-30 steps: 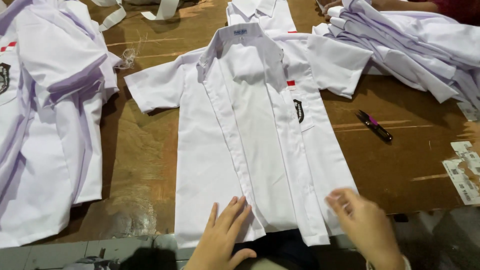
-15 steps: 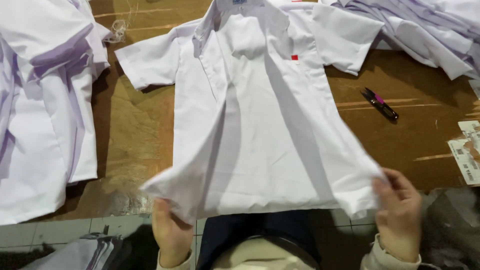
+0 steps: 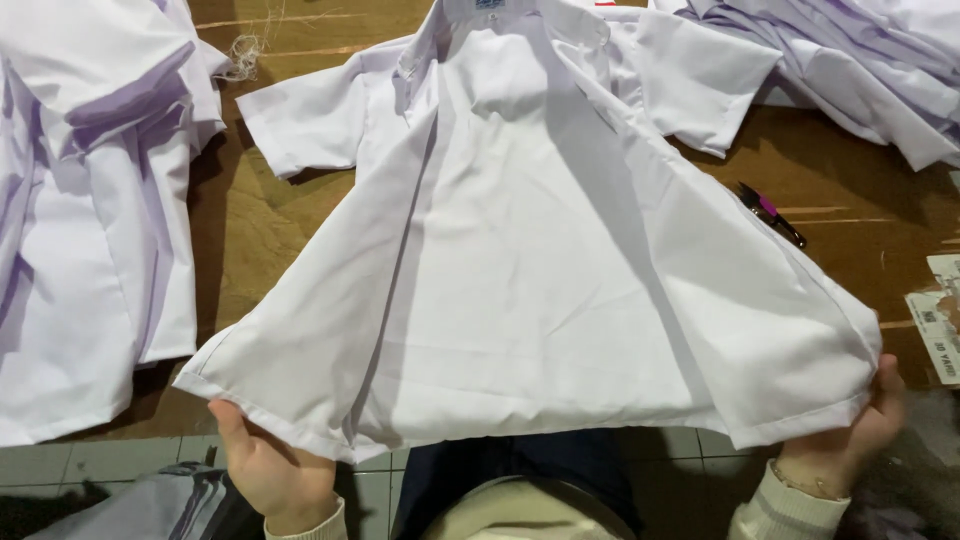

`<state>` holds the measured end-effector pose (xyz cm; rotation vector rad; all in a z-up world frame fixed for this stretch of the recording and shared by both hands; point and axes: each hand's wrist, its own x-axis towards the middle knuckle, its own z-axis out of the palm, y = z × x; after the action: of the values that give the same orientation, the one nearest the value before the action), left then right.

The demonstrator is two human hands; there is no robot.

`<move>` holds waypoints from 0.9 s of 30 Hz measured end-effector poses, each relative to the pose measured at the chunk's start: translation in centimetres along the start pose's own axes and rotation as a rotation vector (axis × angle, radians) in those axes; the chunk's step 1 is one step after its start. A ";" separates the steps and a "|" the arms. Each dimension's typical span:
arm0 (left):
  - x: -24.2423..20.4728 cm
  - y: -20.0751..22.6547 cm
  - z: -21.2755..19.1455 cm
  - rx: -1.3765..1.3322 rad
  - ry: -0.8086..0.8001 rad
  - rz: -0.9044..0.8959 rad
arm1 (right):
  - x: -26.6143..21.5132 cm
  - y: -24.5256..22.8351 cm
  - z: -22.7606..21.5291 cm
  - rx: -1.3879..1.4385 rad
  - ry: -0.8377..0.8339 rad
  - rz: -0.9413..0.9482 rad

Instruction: Marking button positions with a pen, buttoning a white shirt, and trimming loose threads with snips on a wooden work table.

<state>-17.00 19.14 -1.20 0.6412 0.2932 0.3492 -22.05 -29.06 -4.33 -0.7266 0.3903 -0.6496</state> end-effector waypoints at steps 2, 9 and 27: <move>-0.1 0.0 0.4 0.034 0.001 -0.003 | 0.4 0.1 -1.1 -0.001 -0.043 -0.004; -0.4 -0.5 -0.3 0.064 0.004 -0.016 | -0.4 0.1 0.1 0.083 -0.002 -0.014; -1.5 -3.0 -0.5 -0.168 -0.014 -0.065 | -4.3 4.4 -4.9 -0.488 -0.234 -0.055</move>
<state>-17.87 16.51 -3.20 0.4674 0.2675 0.3030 -26.07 -26.11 -10.36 -1.2687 0.3150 -0.5164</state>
